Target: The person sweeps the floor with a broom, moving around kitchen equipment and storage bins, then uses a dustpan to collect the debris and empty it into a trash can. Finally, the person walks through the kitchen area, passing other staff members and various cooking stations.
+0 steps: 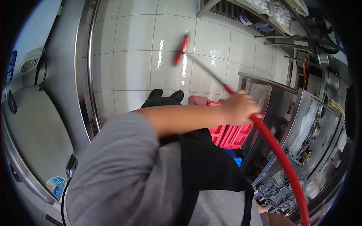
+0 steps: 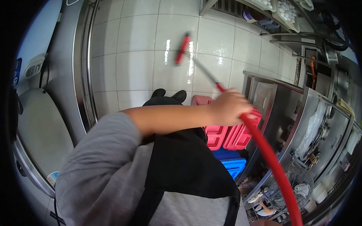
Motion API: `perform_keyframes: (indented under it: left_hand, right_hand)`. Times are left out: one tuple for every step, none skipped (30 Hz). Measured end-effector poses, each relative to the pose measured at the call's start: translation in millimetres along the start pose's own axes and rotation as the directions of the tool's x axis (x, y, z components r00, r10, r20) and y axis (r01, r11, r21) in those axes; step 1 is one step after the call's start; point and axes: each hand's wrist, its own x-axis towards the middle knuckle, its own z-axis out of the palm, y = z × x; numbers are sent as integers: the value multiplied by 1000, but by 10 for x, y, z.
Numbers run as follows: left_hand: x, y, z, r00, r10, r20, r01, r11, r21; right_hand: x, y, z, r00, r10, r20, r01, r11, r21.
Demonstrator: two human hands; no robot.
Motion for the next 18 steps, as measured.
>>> perform_keyframes:
  left_hand:
    - [-300, -98, -245, 998, -52, -21, 52, 998, -24]
    - [-629, -308, -467, 993, -113, -42, 113, 994, 5]
    - [-939, -499, -761, 959, -282, 5, 281, 958, 51]
    - [-1343, -809, -973, 919, -393, -19, 391, 910, 138]
    - [-1699, -1017, -1251, 860, -508, -50, 500, 818, 284]
    - [-2143, -1336, -1433, 815, -564, -129, 572, 749, 334]
    - [-2411, -1492, -1640, 803, -568, -180, 578, 667, 470]
    - [-2569, -1590, -1789, 775, -613, -154, 599, 635, 487]
    - [-2567, -1689, -1783, 791, -596, -138, 585, 671, 456]
    - [-2528, -1757, -1725, 807, -579, -119, 568, 705, 424]
    - [-2213, -1628, -1567, 793, -598, -117, 599, 732, 326]
    - [-1978, -1625, -1319, 822, -557, -114, 567, 787, 245]
    - [-1674, -1570, -1075, 861, -498, -102, 507, 856, 98]
    - [-1358, -1492, -896, 910, -408, -70, 413, 906, 92]
    - [-1077, -1492, -682, 941, -330, -70, 337, 934, 118]
    - [-804, -1479, -518, 951, -302, -59, 308, 938, 160]
    - [-538, -1435, -445, 948, -317, 23, 309, 937, 165]
    - [-314, -1465, -331, 947, -314, 64, 303, 942, 147]
  right_hand:
    - [-106, 210, -110, 995, 4, -97, 7, 993, 117]
    - [-216, 449, -237, 981, 21, -192, 24, 973, 232]
    - [-327, 694, -377, 957, 54, -284, 48, 939, 340]
    - [-449, 1009, -663, 923, 300, -242, -218, 923, 317]
    - [-529, 1734, 29, 885, 425, -192, -314, 848, 427]
    - [-634, 2217, 484, 888, 454, -70, -372, 800, 470]
    - [-757, 2512, 937, 892, 448, -64, -371, 804, 465]
    - [-824, 2663, 1203, 895, 442, -54, -371, 807, 459]
    - [-756, 2612, 1200, 933, 358, 42, -341, 838, 426]
    - [-642, 2484, 1151, 952, 273, 136, -305, 865, 397]
    - [-560, 2268, 965, 961, 275, 19, -258, 873, 414]
    - [-444, 1976, 793, 966, 252, -64, -220, 923, 315]
    - [-315, 1661, 600, 968, 208, -138, -177, 962, 210]
    - [-237, 1316, 341, 961, 272, -53, -246, 926, 286]
    - [-192, 994, 260, 949, 241, -206, -232, 970, 67]
    - [-154, 982, 379, 951, 237, -201, -229, 971, 64]
    - [-126, 995, 568, 982, 116, -146, -116, 993, 10]
    - [-113, 993, 712, 997, -6, -82, 3, 999, -35]
